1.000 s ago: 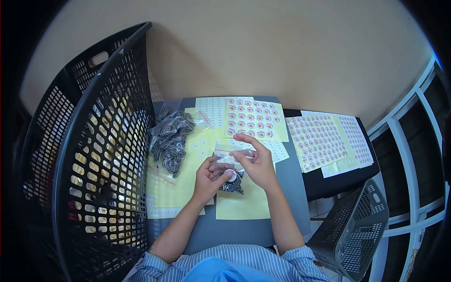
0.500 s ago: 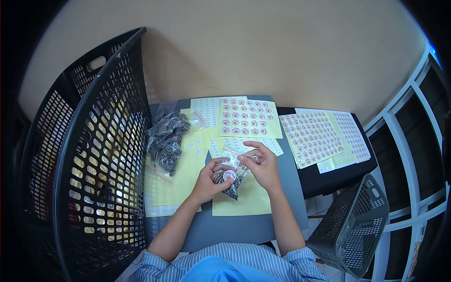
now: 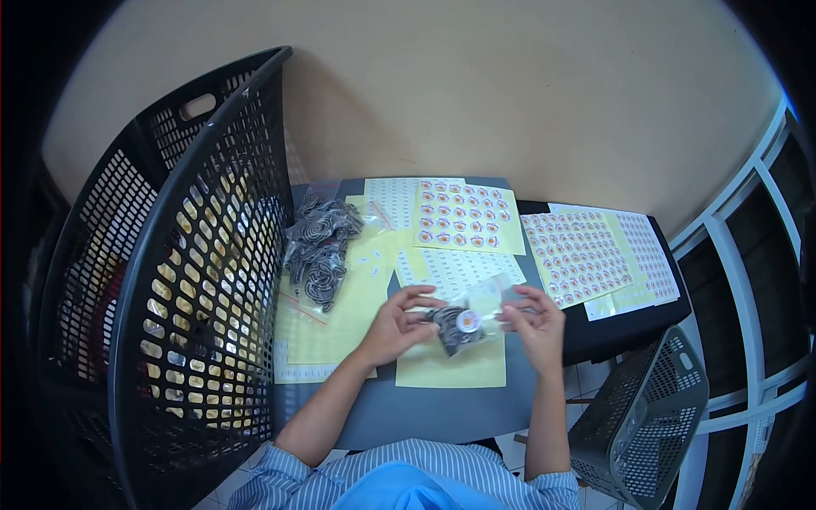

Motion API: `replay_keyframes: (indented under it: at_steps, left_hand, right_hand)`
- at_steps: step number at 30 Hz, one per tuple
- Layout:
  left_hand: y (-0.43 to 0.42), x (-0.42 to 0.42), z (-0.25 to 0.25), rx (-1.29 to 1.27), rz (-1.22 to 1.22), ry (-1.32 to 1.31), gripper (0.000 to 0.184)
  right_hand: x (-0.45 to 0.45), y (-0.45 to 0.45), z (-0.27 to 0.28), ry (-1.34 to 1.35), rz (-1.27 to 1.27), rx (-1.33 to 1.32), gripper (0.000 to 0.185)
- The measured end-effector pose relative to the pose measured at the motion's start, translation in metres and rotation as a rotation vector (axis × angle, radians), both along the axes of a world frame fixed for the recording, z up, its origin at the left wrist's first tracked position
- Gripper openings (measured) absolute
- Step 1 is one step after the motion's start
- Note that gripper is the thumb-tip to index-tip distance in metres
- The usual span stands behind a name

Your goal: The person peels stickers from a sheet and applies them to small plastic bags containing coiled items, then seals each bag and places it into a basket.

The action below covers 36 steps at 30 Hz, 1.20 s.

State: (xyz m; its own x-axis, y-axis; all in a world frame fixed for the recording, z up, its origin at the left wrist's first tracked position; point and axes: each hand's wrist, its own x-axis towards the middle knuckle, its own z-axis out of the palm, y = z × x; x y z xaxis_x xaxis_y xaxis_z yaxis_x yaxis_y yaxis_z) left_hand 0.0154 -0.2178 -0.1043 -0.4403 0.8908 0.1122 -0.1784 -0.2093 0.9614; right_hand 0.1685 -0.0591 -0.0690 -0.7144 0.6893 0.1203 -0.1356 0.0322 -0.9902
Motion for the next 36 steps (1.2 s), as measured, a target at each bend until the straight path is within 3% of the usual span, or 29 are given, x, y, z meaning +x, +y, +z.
replay_keyframes:
  at_steps: [4,5,7,8,10,12,14,16,20,22,25,29,30,31,32,34,35,36]
  left_hand:
    - [-0.009,-0.021,-0.002,0.038,0.368,0.01,0.037]
    - [-0.011,-0.026,-0.004,0.037,0.367,0.008,0.037]
    - [-0.015,-0.036,-0.006,-0.085,0.773,0.587,0.033]
    - [-0.02,-0.034,0.007,-0.18,0.852,0.649,0.033]
    - [-0.03,-0.047,0.009,-0.35,0.989,1.111,0.042]
    - [-0.036,-0.053,0.01,-0.494,1.029,1.152,0.049]
    - [-0.04,-0.058,0.006,-0.641,1.065,1.174,0.056]
    - [-0.044,-0.065,-0.004,-0.821,0.987,1.125,0.065]
    - [-0.044,-0.065,-0.005,-0.877,0.93,1.033,0.068]
    - [-0.047,-0.068,-0.008,-0.861,0.94,0.999,0.061]
    - [-0.051,-0.074,-0.015,-0.77,1.003,1.117,0.031]
    - [-0.049,-0.075,-0.003,-0.552,1.082,1.22,0.024]
    - [-0.046,-0.073,0.004,-0.312,0.988,0.921,0.025]
    - [-0.042,-0.07,0.01,-0.085,0.872,0.622,0.025]
    - [-0.037,-0.065,0.016,-0.083,0.866,0.628,0.025]
    - [-0.029,-0.053,0.024,0.268,0.574,-0.392,0.03]
    - [-0.026,-0.054,0.015,0.322,0.449,-0.589,0.034]
    - [-0.024,-0.053,0.008,0.322,0.444,-0.587,0.034]
  right_hand:
    - [0.044,0.036,-0.002,0.074,-0.293,0.096,0.028]
    - [0.058,0.043,0.003,0.067,-0.387,0.152,0.027]
    - [0.104,0.073,-0.002,0.012,-0.593,0.332,0.025]
    - [0.136,0.093,-0.006,0.005,-0.675,0.429,0.024]
    - [0.206,0.114,-0.008,-0.092,-0.993,0.527,0.025]
    - [0.296,0.138,-0.029,-0.2,-1.263,0.598,0.026]
    - [0.375,0.14,-0.054,-0.282,-1.494,0.498,0.027]
    - [0.468,0.151,-0.115,-0.454,-1.724,0.653,0.029]
    - [0.479,0.175,-0.118,-0.615,-1.832,0.729,0.03]
    - [0.464,0.157,-0.127,-0.723,-1.919,0.751,0.03]
    - [0.437,0.117,-0.148,-0.89,-2.062,0.749,0.03]
    - [0.415,0.105,-0.16,-1.119,-2.255,0.712,0.031]
    - [0.415,0.104,-0.164,-1.18,-2.303,0.696,0.031]
    - [0.399,0.109,-0.152,-0.985,-2.167,0.751,0.028]
    - [0.371,0.119,-0.129,-0.796,-2.025,0.795,0.027]
    - [0.291,0.119,-0.082,-0.188,-1.755,0.679,0.03]
    - [0.262,0.119,-0.072,-0.179,-1.619,0.719,0.032]
    - [0.228,0.116,-0.059,-0.019,-1.411,0.728,0.03]
